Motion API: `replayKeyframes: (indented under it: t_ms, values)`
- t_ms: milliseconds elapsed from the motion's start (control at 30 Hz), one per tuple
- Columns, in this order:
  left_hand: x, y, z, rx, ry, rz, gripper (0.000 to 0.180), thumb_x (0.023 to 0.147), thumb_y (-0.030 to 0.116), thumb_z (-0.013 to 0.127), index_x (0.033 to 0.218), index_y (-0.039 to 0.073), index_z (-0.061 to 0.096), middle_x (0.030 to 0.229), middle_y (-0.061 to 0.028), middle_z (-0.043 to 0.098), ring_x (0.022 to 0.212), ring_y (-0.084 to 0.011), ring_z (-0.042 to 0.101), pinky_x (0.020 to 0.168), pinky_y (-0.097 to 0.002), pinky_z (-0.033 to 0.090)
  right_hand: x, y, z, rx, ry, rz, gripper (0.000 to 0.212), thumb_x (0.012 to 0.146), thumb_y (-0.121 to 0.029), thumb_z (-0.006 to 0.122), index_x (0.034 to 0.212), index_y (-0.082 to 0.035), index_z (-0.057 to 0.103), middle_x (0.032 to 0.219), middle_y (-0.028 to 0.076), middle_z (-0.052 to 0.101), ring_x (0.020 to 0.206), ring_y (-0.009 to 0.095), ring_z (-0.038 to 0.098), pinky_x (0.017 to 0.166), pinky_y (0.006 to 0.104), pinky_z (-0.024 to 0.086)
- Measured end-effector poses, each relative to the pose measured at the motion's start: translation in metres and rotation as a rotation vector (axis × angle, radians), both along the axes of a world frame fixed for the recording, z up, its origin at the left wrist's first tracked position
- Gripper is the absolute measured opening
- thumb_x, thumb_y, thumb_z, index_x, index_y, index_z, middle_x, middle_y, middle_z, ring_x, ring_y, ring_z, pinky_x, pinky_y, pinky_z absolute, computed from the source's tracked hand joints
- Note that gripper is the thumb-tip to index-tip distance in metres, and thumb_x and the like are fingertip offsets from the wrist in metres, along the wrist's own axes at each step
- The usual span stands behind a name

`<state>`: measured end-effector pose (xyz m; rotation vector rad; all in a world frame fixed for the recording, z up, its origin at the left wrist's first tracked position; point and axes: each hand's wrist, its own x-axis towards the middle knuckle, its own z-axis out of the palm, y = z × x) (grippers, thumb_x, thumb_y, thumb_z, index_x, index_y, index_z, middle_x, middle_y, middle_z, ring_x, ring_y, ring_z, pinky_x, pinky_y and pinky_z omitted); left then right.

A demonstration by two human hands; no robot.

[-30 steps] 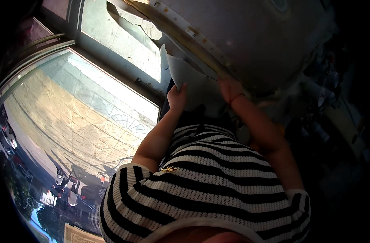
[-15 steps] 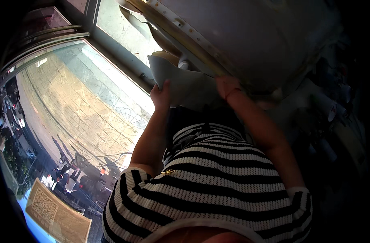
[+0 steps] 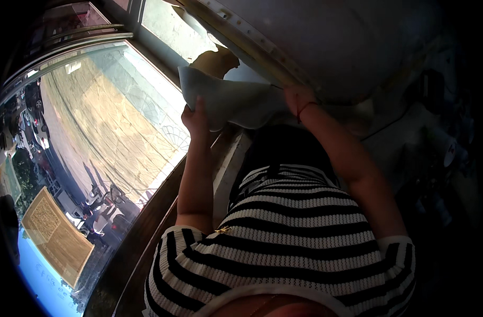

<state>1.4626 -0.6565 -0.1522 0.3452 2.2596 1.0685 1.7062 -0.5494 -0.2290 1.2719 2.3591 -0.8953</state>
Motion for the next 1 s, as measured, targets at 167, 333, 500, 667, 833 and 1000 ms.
replayKeyframes:
  t_ms: [167,333,500,667,833,1000]
  values:
    - [0.010,-0.005,0.009,0.053,-0.216,-0.017,0.041,0.081,0.024,0.057,0.103,-0.010,0.050,0.092,-0.0160,0.058,0.078,-0.0217,0.057,0.067,-0.0306,0.047,-0.022,0.008,0.023,-0.080,-0.152,0.102,0.021,0.079,-0.009,0.043,0.085,-0.005,0.062,0.084,0.016,0.062,0.075,0.031,0.061,0.065,0.0385,0.048]
    - [0.013,0.005,0.037,0.073,-0.244,0.024,0.042,0.082,0.025,0.057,0.105,-0.009,0.050,0.093,-0.0156,0.057,0.080,-0.0213,0.056,0.070,-0.0315,0.046,-0.020,0.003,0.004,-0.051,-0.100,0.076,0.023,0.079,-0.011,0.041,0.084,-0.006,0.063,0.085,0.017,0.061,0.074,0.031,0.061,0.064,0.0397,0.048]
    - [-0.010,-0.012,0.035,0.091,-0.305,0.114,0.041,0.082,0.024,0.057,0.106,-0.009,0.049,0.096,-0.0162,0.056,0.084,-0.0224,0.056,0.073,-0.0318,0.046,0.024,-0.013,0.002,-0.021,-0.113,-0.016,0.027,0.081,-0.017,0.038,0.086,-0.007,0.063,0.089,0.017,0.061,0.080,0.033,0.059,0.070,0.0403,0.046]
    - [-0.017,-0.027,0.038,0.171,-0.432,0.167,0.043,0.081,0.023,0.058,0.109,-0.008,0.047,0.099,-0.0137,0.056,0.087,-0.0215,0.055,0.074,-0.0316,0.045,0.033,-0.023,0.018,0.036,-0.114,-0.065,0.031,0.082,-0.020,0.036,0.084,-0.006,0.064,0.090,0.015,0.061,0.084,0.033,0.058,0.074,0.0393,0.045]
    - [-0.020,-0.049,0.036,0.226,-0.502,0.268,0.042,0.082,0.022,0.058,0.112,-0.006,0.046,0.101,-0.0126,0.055,0.089,-0.0218,0.055,0.075,-0.0326,0.046,0.070,-0.035,-0.003,0.004,-0.031,-0.125,0.031,0.083,-0.027,0.036,0.089,-0.009,0.061,0.090,0.017,0.060,0.083,0.034,0.057,0.074,0.0416,0.044]
    - [-0.017,-0.066,0.019,0.164,-0.438,0.210,0.044,0.083,0.025,0.057,0.113,-0.005,0.045,0.104,-0.0144,0.053,0.090,-0.0246,0.055,0.076,-0.0354,0.046,0.083,-0.032,-0.001,0.007,0.085,-0.138,0.028,0.082,-0.028,0.040,0.088,-0.010,0.061,0.089,0.016,0.059,0.084,0.032,0.057,0.074,0.0404,0.044]
